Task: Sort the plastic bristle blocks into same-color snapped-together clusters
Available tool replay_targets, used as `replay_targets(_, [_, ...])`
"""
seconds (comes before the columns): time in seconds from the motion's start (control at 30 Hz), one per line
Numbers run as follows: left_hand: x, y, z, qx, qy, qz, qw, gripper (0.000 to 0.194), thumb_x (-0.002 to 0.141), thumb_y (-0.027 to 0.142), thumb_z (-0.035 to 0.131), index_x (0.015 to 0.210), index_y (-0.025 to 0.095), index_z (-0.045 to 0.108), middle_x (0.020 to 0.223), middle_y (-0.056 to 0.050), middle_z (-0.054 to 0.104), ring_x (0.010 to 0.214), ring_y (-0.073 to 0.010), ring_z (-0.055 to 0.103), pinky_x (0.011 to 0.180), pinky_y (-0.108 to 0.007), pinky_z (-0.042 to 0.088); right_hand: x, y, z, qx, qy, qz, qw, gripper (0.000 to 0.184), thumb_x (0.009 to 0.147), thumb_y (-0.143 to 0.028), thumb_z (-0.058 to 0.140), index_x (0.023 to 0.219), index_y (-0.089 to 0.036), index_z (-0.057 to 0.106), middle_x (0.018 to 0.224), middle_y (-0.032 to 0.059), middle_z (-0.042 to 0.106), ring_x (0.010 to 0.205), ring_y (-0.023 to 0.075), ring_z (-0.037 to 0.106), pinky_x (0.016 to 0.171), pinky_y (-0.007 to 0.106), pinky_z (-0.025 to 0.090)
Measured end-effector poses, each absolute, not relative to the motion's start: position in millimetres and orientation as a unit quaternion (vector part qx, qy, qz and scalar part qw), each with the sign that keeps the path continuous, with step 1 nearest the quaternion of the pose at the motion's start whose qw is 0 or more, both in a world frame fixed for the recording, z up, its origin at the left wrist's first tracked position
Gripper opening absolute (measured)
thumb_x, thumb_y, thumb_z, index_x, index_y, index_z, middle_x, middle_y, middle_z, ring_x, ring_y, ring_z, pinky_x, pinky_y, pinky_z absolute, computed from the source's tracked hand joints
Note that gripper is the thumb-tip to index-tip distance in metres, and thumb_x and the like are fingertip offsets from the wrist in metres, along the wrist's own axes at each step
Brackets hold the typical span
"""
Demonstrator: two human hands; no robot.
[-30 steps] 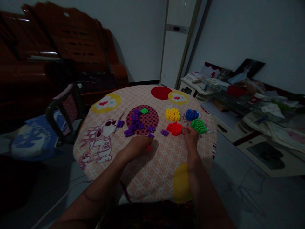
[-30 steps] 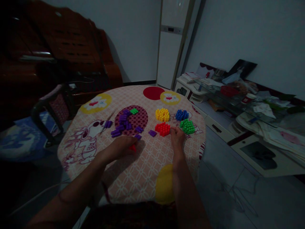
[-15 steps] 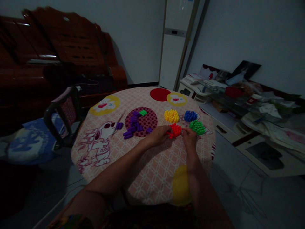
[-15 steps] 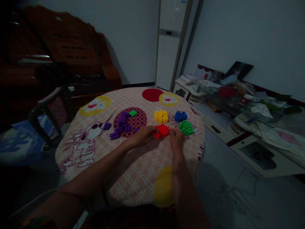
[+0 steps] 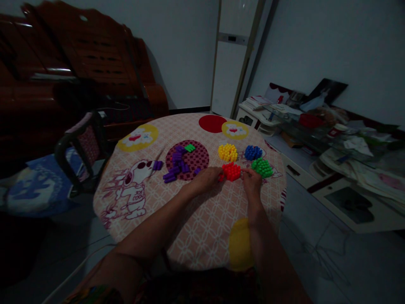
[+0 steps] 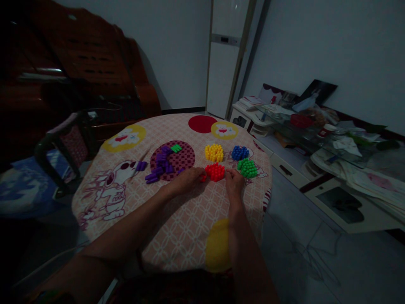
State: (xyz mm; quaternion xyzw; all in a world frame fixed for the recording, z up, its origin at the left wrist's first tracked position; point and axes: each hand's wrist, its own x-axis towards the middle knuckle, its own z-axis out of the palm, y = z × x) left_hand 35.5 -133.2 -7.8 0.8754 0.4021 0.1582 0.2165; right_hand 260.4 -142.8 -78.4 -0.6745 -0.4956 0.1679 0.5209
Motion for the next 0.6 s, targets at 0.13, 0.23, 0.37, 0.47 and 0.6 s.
replay_targets(0.13, [33.7, -134.1, -3.8, 0.861, 0.425, 0.154, 0.232, 0.014, 0.090, 0.019, 0.055, 0.095, 0.018, 0.068, 0.094, -0.009, 0.073, 0.084, -0.0207, 0.066, 0.077, -0.028, 0.046, 259.7, -144.0, -77.1, -0.676, -0.497, 0.165, 0.518, 0.038, 0.073, -0.034, 0.049, 0.090, -0.017, 0.078, 0.080, 0.0068, 0.075, 0.071, 0.0232, 0.065, 0.071, 0.034, 0.048])
replay_targets(0.23, [27.2, -131.5, 0.2, 0.864, 0.416, 0.147, 0.243, 0.017, 0.090, 0.019, 0.053, 0.096, 0.019, 0.069, 0.092, -0.009, 0.073, 0.082, -0.0207, 0.066, 0.077, -0.028, 0.046, 259.7, -144.6, -76.8, -0.677, -0.497, 0.163, 0.518, 0.038, 0.074, -0.035, 0.049, 0.091, -0.017, 0.078, 0.080, 0.0070, 0.075, 0.070, 0.0229, 0.065, 0.071, 0.034, 0.049])
replay_targets(0.37, [21.2, -125.4, 1.5, 0.867, 0.398, 0.170, 0.246, 0.017, 0.088, 0.022, 0.055, 0.098, 0.019, 0.069, 0.093, -0.007, 0.072, 0.085, -0.0205, 0.065, 0.082, -0.030, 0.048, 259.8, -145.2, -76.5, -0.678, -0.499, 0.159, 0.516, 0.037, 0.074, -0.034, 0.049, 0.090, -0.018, 0.078, 0.079, 0.0059, 0.076, 0.071, 0.0232, 0.065, 0.071, 0.034, 0.049])
replay_targets(0.47, [24.3, -121.6, -1.6, 0.854, 0.402, 0.236, 0.229, 0.014, 0.088, 0.024, 0.059, 0.096, 0.018, 0.069, 0.098, -0.008, 0.071, 0.094, -0.0212, 0.064, 0.090, -0.033, 0.048, 259.7, -145.6, -76.3, -0.674, -0.502, 0.159, 0.517, 0.036, 0.075, -0.034, 0.050, 0.089, -0.019, 0.079, 0.080, 0.0062, 0.076, 0.071, 0.0237, 0.065, 0.071, 0.034, 0.049])
replay_targets(0.6, [32.6, -119.8, -7.2, 0.841, 0.398, 0.286, 0.226, 0.013, 0.087, 0.024, 0.064, 0.095, 0.016, 0.070, 0.099, -0.009, 0.069, 0.096, -0.0207, 0.063, 0.092, -0.033, 0.048, 260.0, -144.9, -77.9, -0.670, -0.502, 0.163, 0.522, 0.036, 0.076, -0.035, 0.050, 0.090, -0.018, 0.078, 0.080, 0.0069, 0.075, 0.072, 0.0240, 0.066, 0.071, 0.035, 0.049])
